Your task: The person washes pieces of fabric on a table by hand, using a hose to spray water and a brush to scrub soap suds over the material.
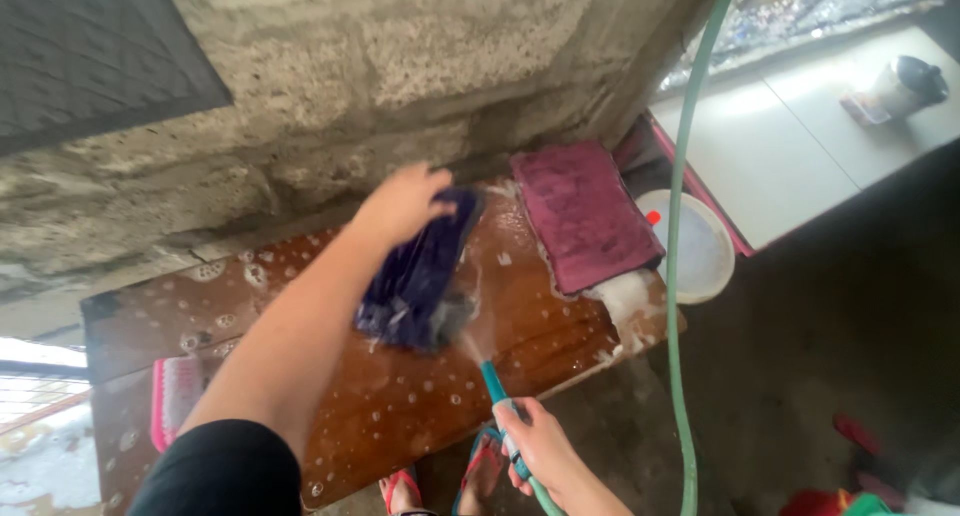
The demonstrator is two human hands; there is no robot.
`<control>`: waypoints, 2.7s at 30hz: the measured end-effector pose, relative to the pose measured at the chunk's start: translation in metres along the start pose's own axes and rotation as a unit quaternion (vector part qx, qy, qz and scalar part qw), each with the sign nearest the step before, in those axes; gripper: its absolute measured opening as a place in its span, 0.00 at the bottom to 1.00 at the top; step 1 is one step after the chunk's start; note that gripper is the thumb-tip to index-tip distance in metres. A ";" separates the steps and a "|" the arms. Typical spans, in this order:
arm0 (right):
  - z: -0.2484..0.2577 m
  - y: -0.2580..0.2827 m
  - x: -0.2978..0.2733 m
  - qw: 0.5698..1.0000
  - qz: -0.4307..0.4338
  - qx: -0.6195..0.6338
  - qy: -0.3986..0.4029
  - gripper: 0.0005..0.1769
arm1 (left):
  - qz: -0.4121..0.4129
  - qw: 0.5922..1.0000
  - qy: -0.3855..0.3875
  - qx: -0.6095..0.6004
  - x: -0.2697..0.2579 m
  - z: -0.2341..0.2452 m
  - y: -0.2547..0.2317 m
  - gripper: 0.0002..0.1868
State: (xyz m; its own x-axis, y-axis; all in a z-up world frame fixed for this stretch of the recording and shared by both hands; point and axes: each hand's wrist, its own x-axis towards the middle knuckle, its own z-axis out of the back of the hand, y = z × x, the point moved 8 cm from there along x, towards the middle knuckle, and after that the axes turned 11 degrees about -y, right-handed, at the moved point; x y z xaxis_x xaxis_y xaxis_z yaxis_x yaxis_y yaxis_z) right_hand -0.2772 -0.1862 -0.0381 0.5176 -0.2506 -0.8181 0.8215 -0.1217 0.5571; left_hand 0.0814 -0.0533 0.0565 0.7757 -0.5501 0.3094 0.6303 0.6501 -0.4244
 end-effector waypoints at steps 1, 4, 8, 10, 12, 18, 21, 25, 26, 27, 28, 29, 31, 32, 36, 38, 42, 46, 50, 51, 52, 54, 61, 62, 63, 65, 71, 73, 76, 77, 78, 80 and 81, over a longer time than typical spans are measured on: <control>0.003 0.005 0.003 1.000 0.005 -0.001 0.006 0.25 | -0.042 0.998 -0.053 -0.007 0.016 0.031 -0.015 0.21; 0.015 0.018 0.010 1.000 -0.002 -0.006 0.006 0.26 | -0.084 0.979 -0.185 -0.029 0.032 0.118 -0.062 0.19; 0.030 0.046 0.006 1.000 0.021 -0.014 0.007 0.26 | -0.043 0.956 -0.290 -0.027 0.013 0.199 -0.086 0.17; 0.036 0.055 0.002 1.000 0.020 -0.022 0.003 0.25 | -0.002 0.949 -0.314 -0.022 -0.022 0.212 -0.067 0.17; 0.038 0.065 -0.003 0.999 0.044 -0.003 0.015 0.25 | 0.058 0.955 -0.288 -0.037 -0.070 0.199 -0.031 0.17; 0.011 0.062 -0.007 0.998 0.039 -0.019 0.040 0.24 | 0.214 0.971 -0.066 0.078 -0.252 0.065 0.057 0.24; -0.019 0.053 -0.012 0.997 0.029 -0.043 0.059 0.23 | 0.324 0.933 0.118 0.101 -0.311 0.020 0.071 0.24; -0.057 0.054 -0.030 0.996 0.016 -0.048 0.070 0.24 | 0.354 0.906 0.195 0.126 -0.300 -0.016 0.086 0.25; -0.068 0.059 -0.035 0.996 0.026 -0.044 0.078 0.23 | 0.354 0.926 0.104 0.082 -0.286 -0.019 0.097 0.27; -0.075 0.066 -0.039 0.995 0.038 -0.040 0.083 0.23 | 0.350 0.936 0.012 0.034 -0.268 -0.027 0.109 0.29; -0.082 0.071 -0.043 0.996 0.036 -0.042 0.075 0.23 | 0.331 0.943 -0.039 0.003 -0.247 -0.043 0.121 0.30; -0.087 0.076 -0.046 0.996 0.036 -0.035 0.073 0.23 | 0.312 0.946 -0.089 -0.030 -0.224 -0.061 0.131 0.32; -0.092 0.086 -0.052 0.997 0.033 -0.030 0.061 0.23 | 0.289 0.954 -0.074 -0.033 -0.185 -0.104 0.147 0.35; -0.092 0.090 -0.053 0.998 0.028 -0.021 0.051 0.23 | 0.296 0.944 -0.130 -0.059 -0.162 -0.109 0.153 0.39; -0.077 0.094 -0.055 1.000 0.010 -0.004 0.012 0.23 | 0.545 0.814 -0.073 -0.187 -0.128 -0.133 0.165 0.43; -0.064 0.095 -0.053 1.000 0.007 0.004 -0.014 0.23 | 0.505 0.838 -0.073 -0.193 -0.111 -0.122 0.129 0.37; -0.039 0.105 -0.058 0.997 0.057 0.010 -0.042 0.24 | 0.203 0.959 -0.064 -0.187 -0.101 -0.125 0.010 0.16; -0.029 0.091 -0.061 0.998 0.036 -0.006 -0.054 0.25 | 0.087 0.981 0.152 -0.085 -0.181 -0.165 -0.056 0.18; -0.040 0.056 -0.049 0.998 0.011 -0.038 -0.048 0.25 | 0.081 0.990 0.110 -0.018 -0.239 -0.143 -0.071 0.30; -0.038 0.051 -0.046 0.998 0.010 -0.040 -0.046 0.25 | 0.105 0.982 0.157 -0.010 -0.246 -0.144 -0.070 0.32; -0.033 0.047 -0.044 0.998 0.011 -0.038 -0.050 0.25 | 0.128 0.971 0.202 -0.002 -0.250 -0.146 -0.071 0.37; -0.024 0.037 -0.044 0.997 0.001 -0.045 -0.055 0.26 | 0.125 0.980 0.154 0.024 -0.219 -0.140 -0.074 0.25; 0.021 0.033 -0.035 0.998 -0.003 -0.028 -0.056 0.26 | 0.373 0.912 0.144 -0.095 -0.148 -0.137 -0.052 0.30; 0.029 0.032 -0.031 0.998 -0.013 -0.031 -0.056 0.26 | 0.372 0.912 0.143 -0.093 -0.145 -0.145 -0.054 0.30; 0.037 0.031 -0.027 0.998 -0.022 -0.033 -0.054 0.26 | 0.405 0.901 0.139 -0.068 -0.149 -0.153 -0.051 0.33; 0.052 0.033 -0.016 0.998 -0.021 -0.040 -0.040 0.25 | 0.439 0.887 0.135 -0.040 -0.155 -0.180 -0.048 0.37; 0.105 0.046 0.012 0.999 0.000 -0.041 0.019 0.24 | 0.502 0.864 0.013 0.022 -0.151 -0.209 -0.021 0.23; 0.118 0.051 0.017 0.998 0.002 -0.038 0.042 0.24 | 0.557 0.830 -0.027 0.000 -0.138 -0.194 -0.012 0.24; 0.132 0.068 0.018 0.995 0.023 -0.043 0.083 0.24 | 0.607 0.770 -0.138 -0.140 -0.096 -0.155 -0.010 0.26; 0.138 0.074 0.018 0.996 0.021 -0.043 0.078 0.24 | 0.602 0.748 -0.166 -0.224 -0.077 -0.144 -0.015 0.27; 0.144 0.080 0.016 0.996 0.020 -0.043 0.072 0.25 | 0.589 0.720 -0.190 -0.314 -0.060 -0.136 -0.024 0.28; 0.150 0.095 0.012 0.995 0.035 -0.042 0.082 0.26 | 0.509 0.700 -0.239 -0.440 -0.015 -0.114 -0.045 0.24; 0.154 0.104 0.009 0.995 0.046 -0.032 0.081 0.28 | 0.444 0.701 -0.266 -0.490 0.008 -0.099 -0.056 0.22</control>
State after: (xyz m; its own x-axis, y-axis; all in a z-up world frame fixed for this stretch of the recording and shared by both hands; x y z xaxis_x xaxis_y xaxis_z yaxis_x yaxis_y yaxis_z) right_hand -0.2241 -0.3490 0.0342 0.6184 -0.0994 -0.7795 0.7801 -0.0418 0.6242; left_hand 0.0487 -0.1461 -0.0012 0.9150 0.2865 -0.2842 -0.2314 -0.2046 -0.9511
